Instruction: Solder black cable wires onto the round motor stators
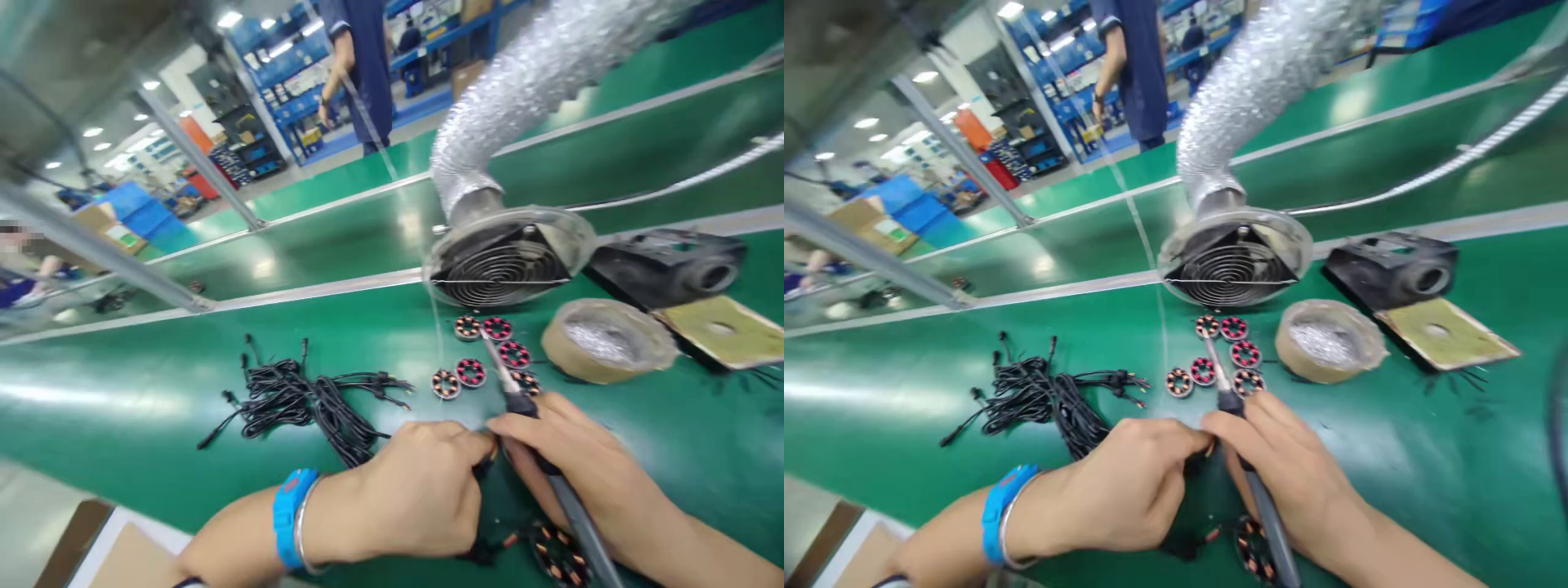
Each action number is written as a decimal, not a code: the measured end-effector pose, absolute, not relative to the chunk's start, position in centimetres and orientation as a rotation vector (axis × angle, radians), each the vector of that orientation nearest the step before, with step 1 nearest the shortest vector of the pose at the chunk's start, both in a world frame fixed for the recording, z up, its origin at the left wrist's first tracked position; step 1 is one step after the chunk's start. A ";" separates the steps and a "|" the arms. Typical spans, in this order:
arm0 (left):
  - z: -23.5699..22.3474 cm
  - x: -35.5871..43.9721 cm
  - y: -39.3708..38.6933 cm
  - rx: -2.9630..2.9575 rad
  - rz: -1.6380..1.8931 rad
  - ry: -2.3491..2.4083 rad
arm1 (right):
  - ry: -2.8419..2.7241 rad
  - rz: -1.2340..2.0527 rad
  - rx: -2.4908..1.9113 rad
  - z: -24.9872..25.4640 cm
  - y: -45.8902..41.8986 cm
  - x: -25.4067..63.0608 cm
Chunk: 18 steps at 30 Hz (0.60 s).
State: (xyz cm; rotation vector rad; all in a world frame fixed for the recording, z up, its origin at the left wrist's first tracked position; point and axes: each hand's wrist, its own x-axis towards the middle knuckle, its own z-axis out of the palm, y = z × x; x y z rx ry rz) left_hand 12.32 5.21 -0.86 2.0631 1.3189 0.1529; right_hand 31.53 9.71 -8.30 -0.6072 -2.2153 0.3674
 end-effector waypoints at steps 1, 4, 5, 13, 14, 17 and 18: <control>-0.2 11.3 5.5 2.115 0.105 1.363 | -2.225 0.357 -0.614 -8.3 9.8 31.6; 2.0 6.9 5.9 2.186 -0.037 1.659 | -2.247 0.357 -0.666 -8.2 10.0 31.9; 2.6 5.3 5.8 2.194 -0.104 1.754 | -2.258 0.360 -0.675 -8.1 10.0 31.9; 2.7 -0.8 4.4 2.261 -0.508 1.648 | -2.330 0.326 -0.661 -6.7 10.2 32.4; 2.5 -0.7 4.2 2.276 -0.524 1.642 | -2.343 0.343 -0.683 -6.9 9.8 32.7; 2.0 -0.5 3.7 2.330 -0.553 1.677 | -2.369 0.376 -0.861 -8.2 7.7 33.6; 1.8 -0.5 3.7 2.353 -0.543 1.686 | -2.350 0.360 -0.952 -8.7 6.9 33.8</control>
